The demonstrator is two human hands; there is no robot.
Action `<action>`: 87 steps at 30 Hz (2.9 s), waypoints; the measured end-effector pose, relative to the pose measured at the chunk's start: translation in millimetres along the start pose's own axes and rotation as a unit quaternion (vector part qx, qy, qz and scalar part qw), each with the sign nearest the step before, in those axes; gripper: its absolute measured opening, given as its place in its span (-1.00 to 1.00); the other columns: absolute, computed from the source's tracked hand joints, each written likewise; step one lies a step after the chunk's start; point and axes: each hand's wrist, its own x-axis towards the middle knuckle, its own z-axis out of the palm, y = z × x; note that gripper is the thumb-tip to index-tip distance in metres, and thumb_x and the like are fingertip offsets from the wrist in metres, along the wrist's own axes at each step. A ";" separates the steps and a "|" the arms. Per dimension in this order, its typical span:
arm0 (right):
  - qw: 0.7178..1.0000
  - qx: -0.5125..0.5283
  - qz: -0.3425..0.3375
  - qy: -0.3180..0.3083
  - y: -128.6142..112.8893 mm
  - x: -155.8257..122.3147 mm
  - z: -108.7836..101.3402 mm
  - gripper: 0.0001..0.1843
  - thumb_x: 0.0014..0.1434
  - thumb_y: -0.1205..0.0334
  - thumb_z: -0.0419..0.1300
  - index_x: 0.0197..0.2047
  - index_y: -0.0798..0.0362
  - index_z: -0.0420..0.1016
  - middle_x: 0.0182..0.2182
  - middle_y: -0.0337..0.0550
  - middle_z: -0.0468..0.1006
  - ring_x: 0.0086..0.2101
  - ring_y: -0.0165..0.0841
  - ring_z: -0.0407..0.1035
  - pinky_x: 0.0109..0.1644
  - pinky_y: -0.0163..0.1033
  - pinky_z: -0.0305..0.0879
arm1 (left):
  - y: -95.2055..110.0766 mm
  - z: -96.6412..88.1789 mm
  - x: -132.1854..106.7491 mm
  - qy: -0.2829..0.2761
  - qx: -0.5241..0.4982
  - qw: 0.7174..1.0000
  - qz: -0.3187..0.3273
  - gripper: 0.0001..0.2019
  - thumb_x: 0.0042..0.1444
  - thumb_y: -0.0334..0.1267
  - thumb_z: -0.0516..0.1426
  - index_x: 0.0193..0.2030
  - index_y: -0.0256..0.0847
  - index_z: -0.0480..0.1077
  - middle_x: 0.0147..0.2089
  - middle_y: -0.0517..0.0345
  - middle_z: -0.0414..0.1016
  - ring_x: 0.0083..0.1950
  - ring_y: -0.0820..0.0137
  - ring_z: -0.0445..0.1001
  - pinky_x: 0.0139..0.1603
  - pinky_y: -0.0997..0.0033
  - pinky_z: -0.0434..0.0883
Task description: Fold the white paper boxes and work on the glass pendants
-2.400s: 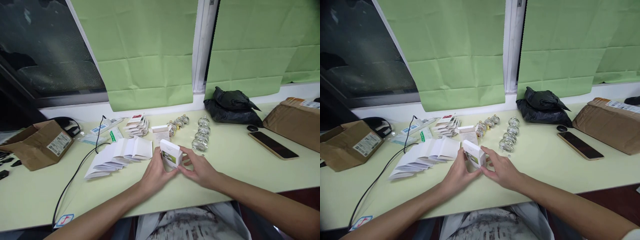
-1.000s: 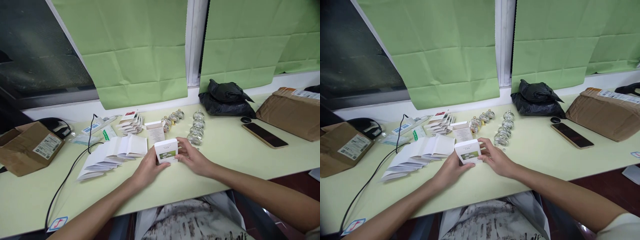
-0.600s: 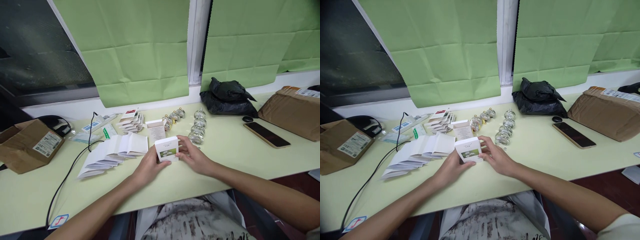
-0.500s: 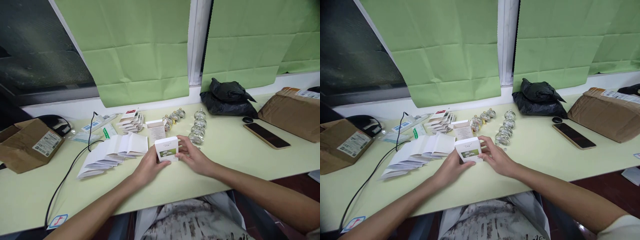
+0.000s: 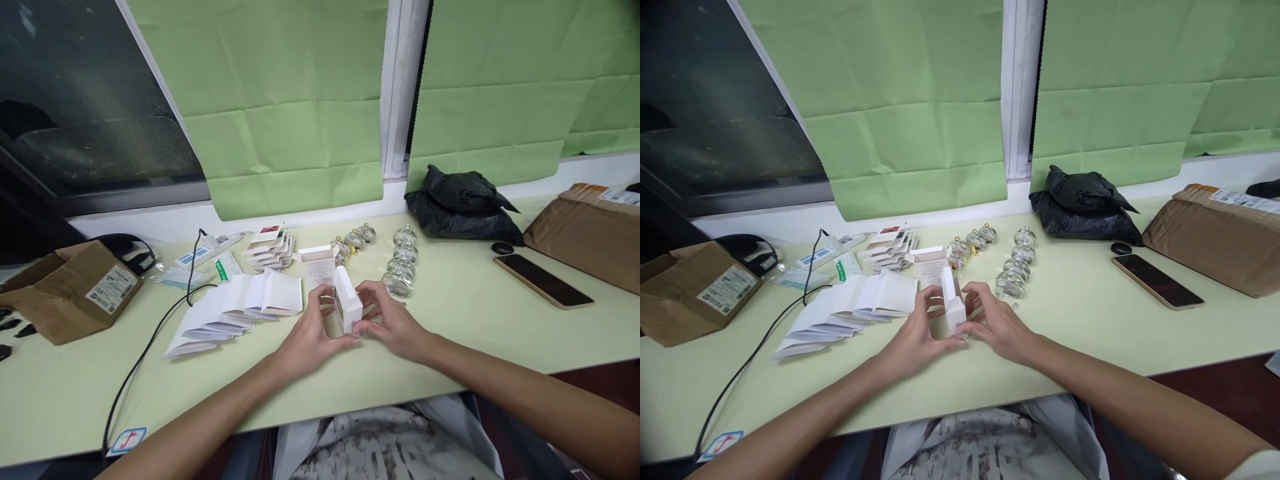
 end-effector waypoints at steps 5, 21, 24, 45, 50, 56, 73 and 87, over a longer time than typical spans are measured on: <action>0.998 -0.046 -0.048 0.016 -6.2 1.5 -1.8 -0.66 0.48 0.08 0.13 0.28 -0.19 0.30 0.18 -0.02 0.34 0.06 -0.19 0.47 0.11 0.00 0.57 | -3.3 -4.8 5.2 -0.026 -0.008 0.999 0.021 -0.33 0.27 -0.18 0.28 0.44 -0.07 0.11 0.35 -0.09 0.42 0.32 0.08 0.46 0.34 -0.04 0.44; 0.976 -0.186 -0.089 0.072 -0.8 10.9 -8.4 -0.54 0.53 0.16 -0.02 0.42 -0.28 0.24 0.31 0.02 0.26 0.25 -0.03 0.35 0.24 0.18 0.47 | -26.3 -20.1 9.9 0.060 0.125 0.971 0.193 -0.15 0.36 -0.32 0.20 0.55 0.16 -0.28 0.46 -0.15 0.10 0.19 0.24 0.50 0.16 0.09 0.55; 0.964 -0.225 -0.121 0.068 -6.1 14.3 -13.8 -0.55 0.53 0.18 0.00 0.41 -0.27 0.25 0.33 0.02 0.29 0.27 -0.01 0.35 0.25 0.20 0.45 | -25.8 -25.3 11.9 0.045 0.183 0.949 0.251 -0.27 0.40 -0.38 0.13 0.51 0.28 -0.12 0.44 -0.06 0.06 0.26 0.24 0.46 0.16 0.13 0.56; 0.991 -0.051 -0.047 0.111 8.0 21.3 -5.7 -0.74 0.45 -0.02 0.17 0.11 -0.13 0.41 0.28 -0.02 0.46 0.13 -0.11 0.52 0.14 0.15 0.61 | -20.2 -25.5 6.6 0.075 0.006 0.992 0.100 -0.56 0.45 -0.17 0.13 0.41 0.07 0.24 0.45 -0.10 0.18 0.29 0.19 0.50 0.16 0.08 0.66; 0.994 -0.008 -0.037 0.099 9.0 21.5 -3.3 -0.71 0.42 -0.05 0.21 0.08 -0.11 0.40 0.32 0.01 0.42 0.12 -0.09 0.54 0.19 0.19 0.59 | -23.8 -22.3 7.2 0.095 -0.057 0.992 0.063 -0.68 0.39 -0.13 0.21 0.19 -0.08 0.28 0.35 -0.09 0.36 0.21 0.20 0.59 0.13 0.06 0.67; 0.995 0.041 -0.013 0.086 7.8 20.6 -2.5 -0.74 0.43 -0.05 0.20 0.04 -0.11 0.36 0.34 0.00 0.43 0.18 -0.08 0.50 0.23 0.20 0.55 | -20.6 -18.7 11.1 0.087 -0.091 0.991 0.032 -0.74 0.39 -0.08 0.21 0.02 -0.10 0.25 0.32 -0.07 0.43 0.27 0.20 0.56 0.18 0.05 0.64; 0.990 0.048 -0.043 0.125 6.1 25.9 1.7 -0.41 0.38 0.03 0.28 0.35 -0.21 0.12 0.26 -0.01 0.43 0.13 -0.16 0.49 0.21 0.09 0.53 | -20.6 -18.3 15.0 0.099 -0.042 0.992 0.061 -0.23 0.26 -0.16 0.33 0.44 0.07 -0.04 0.36 -0.07 0.25 0.22 0.21 0.53 0.24 0.01 0.57; 0.962 -0.098 -0.165 0.195 -5.1 17.3 0.8 -0.22 0.34 0.21 0.30 0.48 -0.22 0.02 0.42 -0.01 0.19 0.42 -0.05 0.12 0.46 0.27 0.24 | -12.9 -89.5 19.2 0.217 0.545 0.810 -0.023 -0.55 0.44 0.02 0.04 0.19 -0.33 0.38 0.04 -0.23 0.49 0.08 -0.10 0.44 0.06 -0.05 0.36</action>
